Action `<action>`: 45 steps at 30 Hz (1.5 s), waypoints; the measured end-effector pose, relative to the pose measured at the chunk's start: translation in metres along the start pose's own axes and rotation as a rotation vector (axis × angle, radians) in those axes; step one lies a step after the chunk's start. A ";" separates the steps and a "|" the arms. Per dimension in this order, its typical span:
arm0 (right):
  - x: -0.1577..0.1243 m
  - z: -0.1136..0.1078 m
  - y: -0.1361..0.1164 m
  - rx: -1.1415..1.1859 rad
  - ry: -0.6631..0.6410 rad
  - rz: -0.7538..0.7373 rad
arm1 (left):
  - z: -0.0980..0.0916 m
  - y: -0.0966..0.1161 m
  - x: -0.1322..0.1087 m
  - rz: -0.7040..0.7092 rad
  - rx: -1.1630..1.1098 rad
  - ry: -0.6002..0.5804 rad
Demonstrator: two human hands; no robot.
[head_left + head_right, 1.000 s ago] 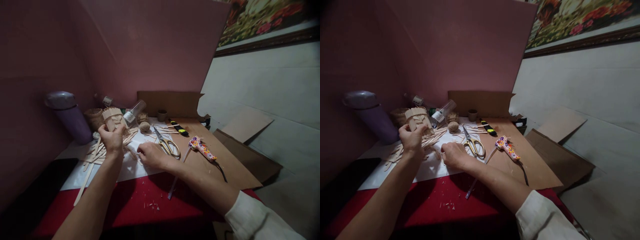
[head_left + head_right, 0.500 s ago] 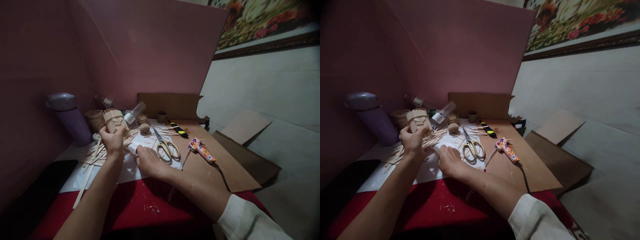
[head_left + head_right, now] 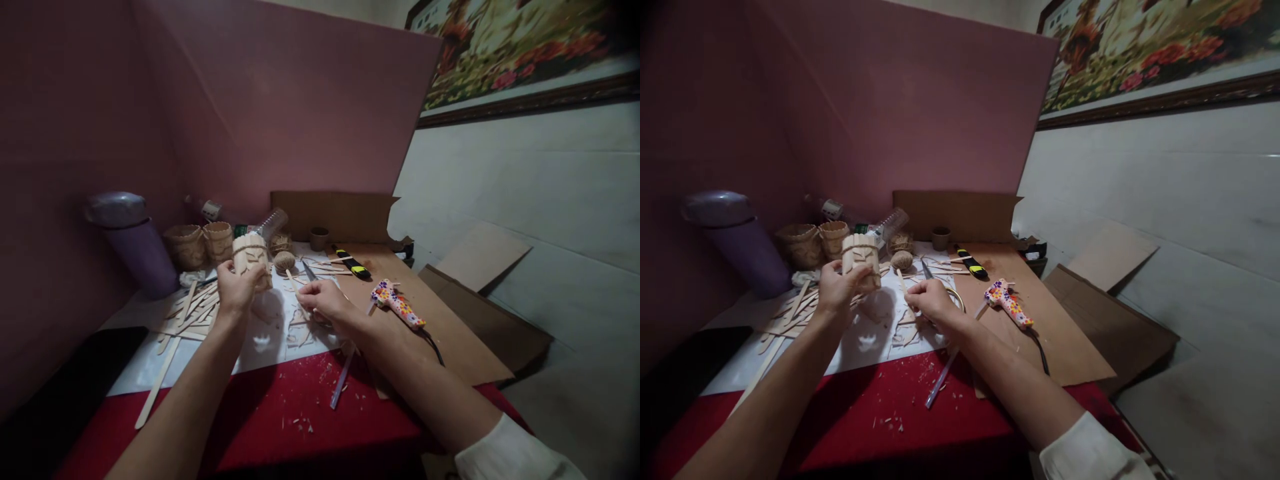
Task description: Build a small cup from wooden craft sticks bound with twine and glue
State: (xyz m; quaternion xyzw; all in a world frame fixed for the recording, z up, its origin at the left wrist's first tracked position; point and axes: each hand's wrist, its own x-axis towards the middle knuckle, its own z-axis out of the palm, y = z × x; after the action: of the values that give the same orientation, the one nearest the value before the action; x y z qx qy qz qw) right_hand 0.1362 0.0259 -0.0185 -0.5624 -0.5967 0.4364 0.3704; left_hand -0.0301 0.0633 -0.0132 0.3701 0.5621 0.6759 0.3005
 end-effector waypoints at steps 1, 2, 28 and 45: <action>-0.002 -0.003 0.001 0.068 -0.019 0.016 | 0.001 -0.002 -0.001 -0.024 0.013 -0.035; -0.003 -0.007 0.001 0.129 -0.033 0.027 | 0.001 -0.003 -0.002 -0.057 0.030 -0.069; 0.004 -0.027 0.023 -0.311 0.412 -0.185 | 0.010 -0.011 -0.021 0.016 0.387 -0.203; -0.004 -0.044 0.010 -0.649 0.457 -0.135 | 0.010 -0.019 -0.019 0.022 0.500 -0.291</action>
State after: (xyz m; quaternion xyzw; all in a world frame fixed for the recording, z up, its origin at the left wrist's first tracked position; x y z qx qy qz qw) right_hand 0.1809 0.0262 -0.0130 -0.6924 -0.6414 0.0637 0.3244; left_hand -0.0113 0.0566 -0.0336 0.5318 0.6581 0.4594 0.2702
